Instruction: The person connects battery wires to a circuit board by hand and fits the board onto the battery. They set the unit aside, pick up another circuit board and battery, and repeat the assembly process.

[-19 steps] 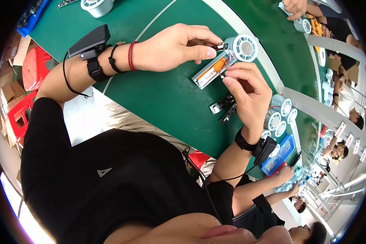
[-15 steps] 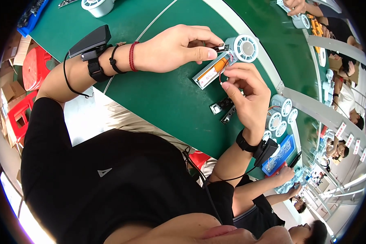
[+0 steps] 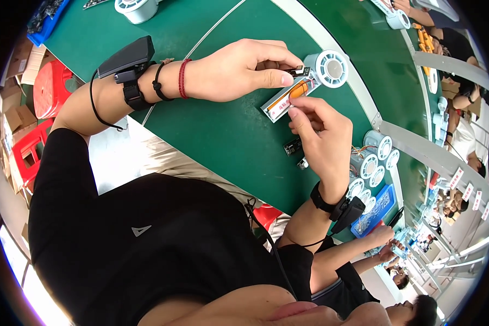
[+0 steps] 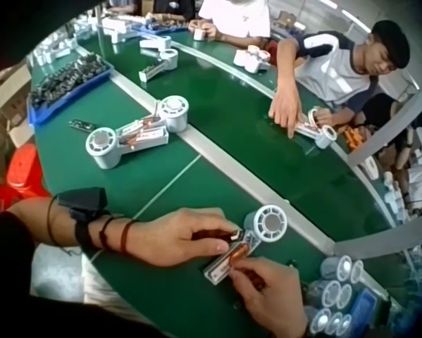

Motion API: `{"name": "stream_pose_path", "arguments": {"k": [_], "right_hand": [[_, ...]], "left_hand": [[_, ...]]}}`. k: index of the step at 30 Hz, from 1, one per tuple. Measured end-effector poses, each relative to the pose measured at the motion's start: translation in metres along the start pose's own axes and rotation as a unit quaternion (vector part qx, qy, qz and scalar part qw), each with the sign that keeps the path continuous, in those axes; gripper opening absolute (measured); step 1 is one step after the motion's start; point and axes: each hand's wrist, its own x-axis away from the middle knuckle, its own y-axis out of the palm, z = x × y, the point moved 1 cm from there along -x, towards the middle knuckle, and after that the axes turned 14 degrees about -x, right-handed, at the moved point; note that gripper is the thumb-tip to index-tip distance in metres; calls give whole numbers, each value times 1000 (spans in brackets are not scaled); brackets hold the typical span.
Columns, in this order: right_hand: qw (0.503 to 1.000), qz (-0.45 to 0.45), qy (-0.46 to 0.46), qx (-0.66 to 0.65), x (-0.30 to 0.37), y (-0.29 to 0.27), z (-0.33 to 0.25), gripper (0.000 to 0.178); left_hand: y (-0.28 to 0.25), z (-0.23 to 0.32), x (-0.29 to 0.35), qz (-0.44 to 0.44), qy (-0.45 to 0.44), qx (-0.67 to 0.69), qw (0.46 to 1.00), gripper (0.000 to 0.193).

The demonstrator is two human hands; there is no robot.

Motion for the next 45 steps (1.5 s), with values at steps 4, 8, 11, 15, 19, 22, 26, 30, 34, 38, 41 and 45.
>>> {"name": "stream_pose_path", "arguments": {"k": [4, 8, 11, 15, 19, 22, 26, 30, 34, 38, 41, 45], "right_hand": [[997, 40, -26, -61, 0, 4, 6, 21], [990, 22, -132, -50, 1, 6, -2, 19], [986, -4, -146, 87, 4, 8, -6, 18], [961, 88, -251, 75, 2, 3, 0, 18], [906, 209, -343, 130, -5, 3, 4, 16], [903, 254, -339, 67, -11, 11, 11, 14], [909, 269, -313, -51, -15, 17, 13, 12], [930, 214, -279, -102, -14, 13, 12, 13], [947, 156, -265, -96, -13, 8, 11, 15], [950, 133, -269, -85, -11, 5, 10, 16], [952, 122, -271, -70, -13, 2, 9, 18], [954, 100, -279, -40, -17, -1, 6, 18]], "left_hand": [[1, -2, 0, 6, 21, -14, 1000, 34], [1, -2, 1, 11, 28, -28, 999, 34], [1, -2, 1, 8, 24, -29, 999, 34], [0, 2, 2, 7, 22, -43, 999, 33], [1, 0, 0, 21, 45, -107, 993, 33], [2, -1, 1, 35, 71, -158, 984, 34], [4, 1, 1, 49, 109, -208, 971, 35], [4, 1, 2, 52, 123, -216, 967, 35], [5, 0, 1, 55, 132, -202, 969, 35], [6, -1, 1, 49, 132, -180, 974, 36], [6, -4, -2, 39, 124, -154, 979, 36], [0, -7, 0, 48, 121, -179, 975, 38]]}}
